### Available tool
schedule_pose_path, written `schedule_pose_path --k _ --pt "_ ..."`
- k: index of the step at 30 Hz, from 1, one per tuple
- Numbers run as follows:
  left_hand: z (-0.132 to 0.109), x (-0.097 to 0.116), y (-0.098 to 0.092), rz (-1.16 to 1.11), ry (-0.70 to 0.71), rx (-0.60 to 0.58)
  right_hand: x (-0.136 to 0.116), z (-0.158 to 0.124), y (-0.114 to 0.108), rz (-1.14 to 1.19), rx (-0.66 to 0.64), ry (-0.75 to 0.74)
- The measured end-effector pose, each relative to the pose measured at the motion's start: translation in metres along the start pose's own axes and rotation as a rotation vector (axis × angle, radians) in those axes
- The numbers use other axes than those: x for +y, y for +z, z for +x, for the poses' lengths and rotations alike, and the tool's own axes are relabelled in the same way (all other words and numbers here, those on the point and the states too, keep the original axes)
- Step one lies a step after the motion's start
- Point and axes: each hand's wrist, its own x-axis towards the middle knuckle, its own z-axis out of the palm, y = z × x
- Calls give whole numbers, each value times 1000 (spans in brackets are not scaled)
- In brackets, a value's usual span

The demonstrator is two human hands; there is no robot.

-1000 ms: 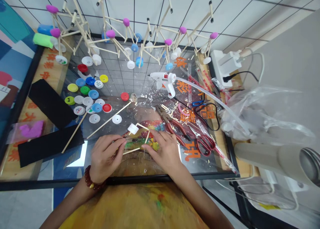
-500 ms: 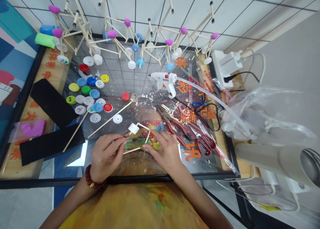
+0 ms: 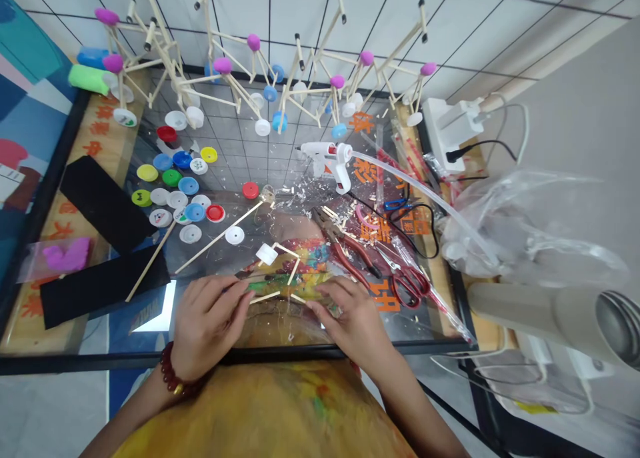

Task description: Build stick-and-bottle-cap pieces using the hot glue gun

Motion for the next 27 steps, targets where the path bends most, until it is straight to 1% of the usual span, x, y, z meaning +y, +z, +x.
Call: schedule_pose_path --k 3,5,7,10,12,13,17,19,22,27 --pt "-5 2 -3 37 0 -146 1 -11 1 -28 -98 26" --pt "-8 2 -4 39 5 -202 0 -15 3 -21 -127 35" --pt "-12 2 -5 25 24 -226 -3 -15 4 -6 -127 23" --pt "-15 2 -8 -5 60 -253 -12 -9 8 11 -48 -26" --pt "-16 2 -8 -26 52 -237 -19 -1 12 6 16 -78" --pt "-15 1 -7 -32 34 -207 -23 4 15 -8 43 -102" --pt "-6 -8 0 26 -31 -28 -33 23 29 -138 111 -149" --pt "-1 -13 3 62 -37 28 -35 29 35 -201 125 -163" --pt "6 -18 6 77 -40 46 -36 33 40 -242 130 -178" --pt "11 -16 8 49 -28 -8 -37 34 43 -292 158 -170"
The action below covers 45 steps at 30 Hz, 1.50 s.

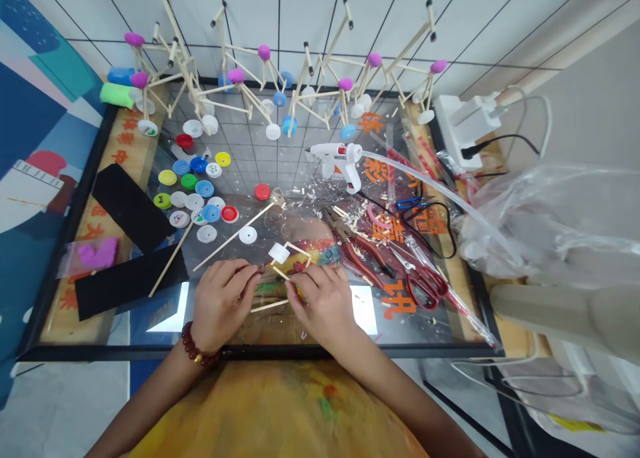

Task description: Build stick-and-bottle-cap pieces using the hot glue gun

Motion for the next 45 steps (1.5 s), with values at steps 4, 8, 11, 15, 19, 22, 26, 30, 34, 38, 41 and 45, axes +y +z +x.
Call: schedule_pose_path --k 4,8,11,15,19,22,26,30,34,38,41,45 --pt "1 2 2 -12 13 -12 0 -1 -1 -27 2 -7" --pt "2 3 2 -25 9 -25 5 -7 -8 24 0 35" --pt "4 3 1 -29 15 -21 11 -14 -12 82 13 74" --pt "9 3 2 -28 21 -15 16 -21 -11 103 9 98" --pt "11 5 3 -26 21 -20 17 -21 -9 93 7 100" --pt "9 5 2 -29 9 -13 17 -18 -12 100 14 93" --pt "4 3 -6 -39 -21 54 20 -16 -16 94 22 60" --pt "-3 0 -16 -46 -58 82 20 -14 -16 78 11 24" --pt "-7 0 -17 -43 -62 82 11 -5 -12 68 -6 -41" --pt "-9 3 -14 -67 -50 83 2 5 -7 -12 -50 -51" --pt "-11 5 -13 -91 -41 80 -1 5 -6 -34 -65 -110" --pt "-18 6 -13 -107 -14 79 4 -7 -18 71 -89 -156"
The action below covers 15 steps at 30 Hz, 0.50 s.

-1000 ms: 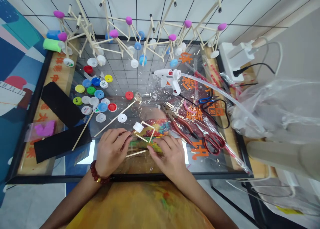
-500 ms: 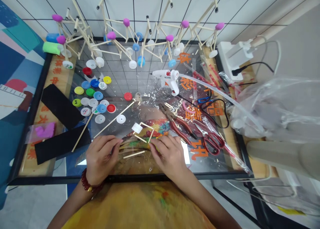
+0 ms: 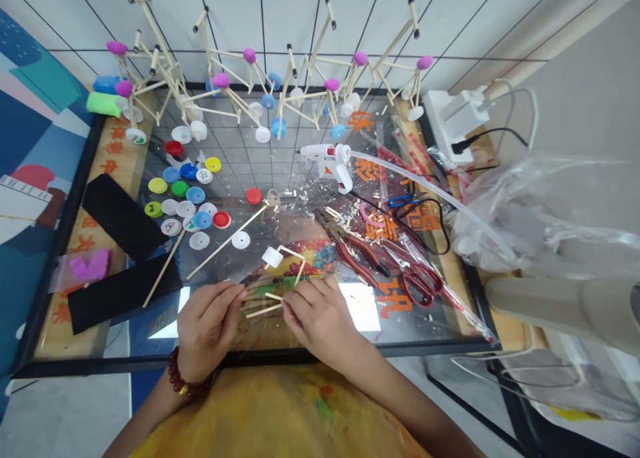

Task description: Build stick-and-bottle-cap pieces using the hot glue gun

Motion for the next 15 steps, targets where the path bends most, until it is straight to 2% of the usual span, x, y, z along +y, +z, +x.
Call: schedule_pose_path --k 6,11,15 --pt "-7 1 1 -21 31 -22 28 -35 -26 -6 146 186" --pt "-2 11 1 -65 97 -76 38 -49 -33 -13 94 229" --pt "2 21 4 -105 99 -105 36 -39 -33 2 54 164"
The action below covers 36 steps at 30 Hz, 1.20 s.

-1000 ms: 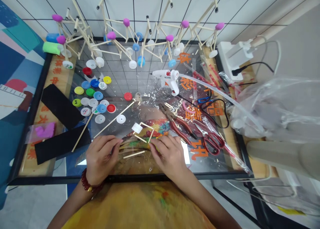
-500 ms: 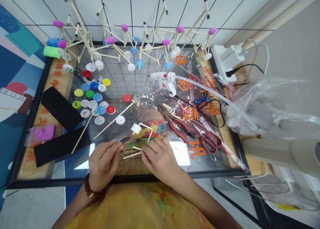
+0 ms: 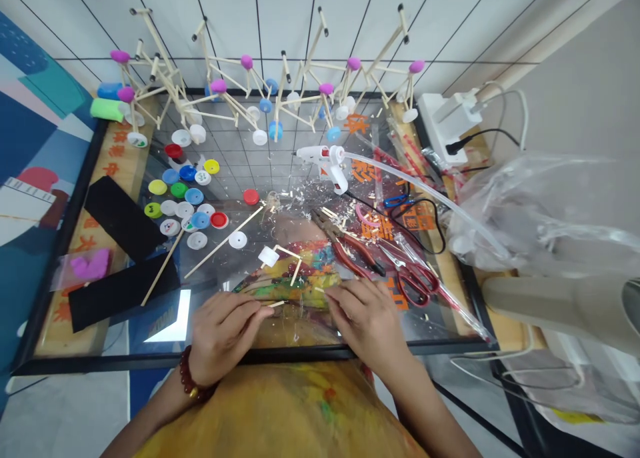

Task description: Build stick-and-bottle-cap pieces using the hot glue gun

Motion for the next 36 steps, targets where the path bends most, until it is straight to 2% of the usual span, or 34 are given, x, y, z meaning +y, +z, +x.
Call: schedule_pose_path --k 7,13,16,22,29,36 --pt "-2 2 5 136 -21 -127 -6 40 17 -229 -118 -307" --pt "-8 3 3 154 5 -230 -6 48 22 -296 -165 -376" --pt "-8 -1 0 145 -11 -201 -9 42 25 -282 -162 -339" --pt "6 -20 -2 167 -116 -37 -30 39 45 -130 -61 -119" --pt "16 -27 4 120 -136 -48 -31 31 44 -45 -50 17" --pt "24 -28 9 55 -178 -23 -36 30 50 106 -1 30"
